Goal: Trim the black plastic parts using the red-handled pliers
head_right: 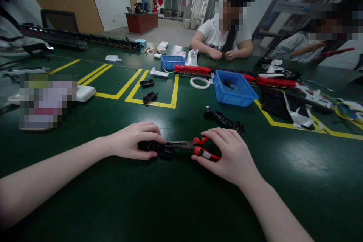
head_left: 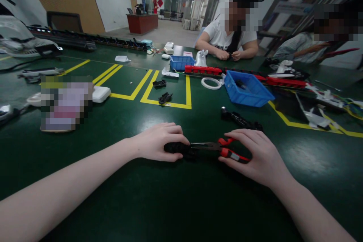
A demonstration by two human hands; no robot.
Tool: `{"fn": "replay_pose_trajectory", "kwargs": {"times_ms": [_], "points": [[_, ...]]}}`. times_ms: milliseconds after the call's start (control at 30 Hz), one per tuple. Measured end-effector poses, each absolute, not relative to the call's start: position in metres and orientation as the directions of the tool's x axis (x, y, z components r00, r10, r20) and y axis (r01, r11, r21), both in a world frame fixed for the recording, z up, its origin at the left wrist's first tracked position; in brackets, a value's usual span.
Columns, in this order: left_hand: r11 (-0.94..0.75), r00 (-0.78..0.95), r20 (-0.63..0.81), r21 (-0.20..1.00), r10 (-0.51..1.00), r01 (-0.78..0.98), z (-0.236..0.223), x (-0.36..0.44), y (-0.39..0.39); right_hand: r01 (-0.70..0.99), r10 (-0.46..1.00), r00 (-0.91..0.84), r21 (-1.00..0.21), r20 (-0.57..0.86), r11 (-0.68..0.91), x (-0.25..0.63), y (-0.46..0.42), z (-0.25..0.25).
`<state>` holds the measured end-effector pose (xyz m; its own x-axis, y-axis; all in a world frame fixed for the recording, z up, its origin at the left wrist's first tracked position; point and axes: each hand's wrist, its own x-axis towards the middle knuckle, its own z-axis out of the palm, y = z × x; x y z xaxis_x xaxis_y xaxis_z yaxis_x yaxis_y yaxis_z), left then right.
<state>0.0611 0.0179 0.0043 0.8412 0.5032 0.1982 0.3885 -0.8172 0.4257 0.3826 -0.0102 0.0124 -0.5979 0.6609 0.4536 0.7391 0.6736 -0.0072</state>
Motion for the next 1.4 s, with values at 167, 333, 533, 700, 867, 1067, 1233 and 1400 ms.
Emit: {"fn": "replay_pose_trajectory", "kwargs": {"times_ms": [167, 333, 533, 700, 867, 1067, 1233, 1400], "points": [[-0.813, 0.837, 0.203, 0.433, 0.508, 0.389, 0.003, 0.062, 0.019, 0.733, 0.640, -0.611, 0.027, 0.467, 0.680, 0.377, -0.013, 0.014], [-0.808, 0.834, 0.199, 0.438, 0.514, 0.394, 0.003, 0.062, 0.019, 0.743, 0.656, -0.595, 0.008, 0.465, 0.669, 0.373, -0.014, 0.016], [-0.801, 0.826, 0.208, 0.450, 0.524, 0.395, 0.004, 0.062, 0.018, 0.747, 0.658, -0.594, 0.013, 0.463, 0.665, 0.369, -0.016, 0.017], [-0.802, 0.825, 0.206, 0.442, 0.526, 0.402, 0.004, 0.062, 0.018, 0.740, 0.641, -0.616, 0.058, 0.458, 0.670, 0.372, -0.014, 0.016], [-0.808, 0.827, 0.212, 0.433, 0.521, 0.399, 0.003, 0.062, 0.018, 0.739, 0.642, -0.619, 0.059, 0.453, 0.671, 0.377, -0.013, 0.017], [-0.845, 0.854, 0.199, 0.368, 0.480, 0.389, 0.003, 0.062, 0.018, 0.740, 0.650, -0.614, 0.039, 0.448, 0.672, 0.378, -0.012, 0.016], [-0.838, 0.847, 0.200, 0.371, 0.493, 0.400, 0.003, 0.062, 0.018, 0.746, 0.659, -0.602, 0.023, 0.451, 0.666, 0.375, -0.012, 0.016], [-0.824, 0.835, 0.205, 0.393, 0.511, 0.408, 0.003, 0.063, 0.017, 0.751, 0.672, -0.590, -0.002, 0.449, 0.661, 0.370, -0.013, 0.014]]}}
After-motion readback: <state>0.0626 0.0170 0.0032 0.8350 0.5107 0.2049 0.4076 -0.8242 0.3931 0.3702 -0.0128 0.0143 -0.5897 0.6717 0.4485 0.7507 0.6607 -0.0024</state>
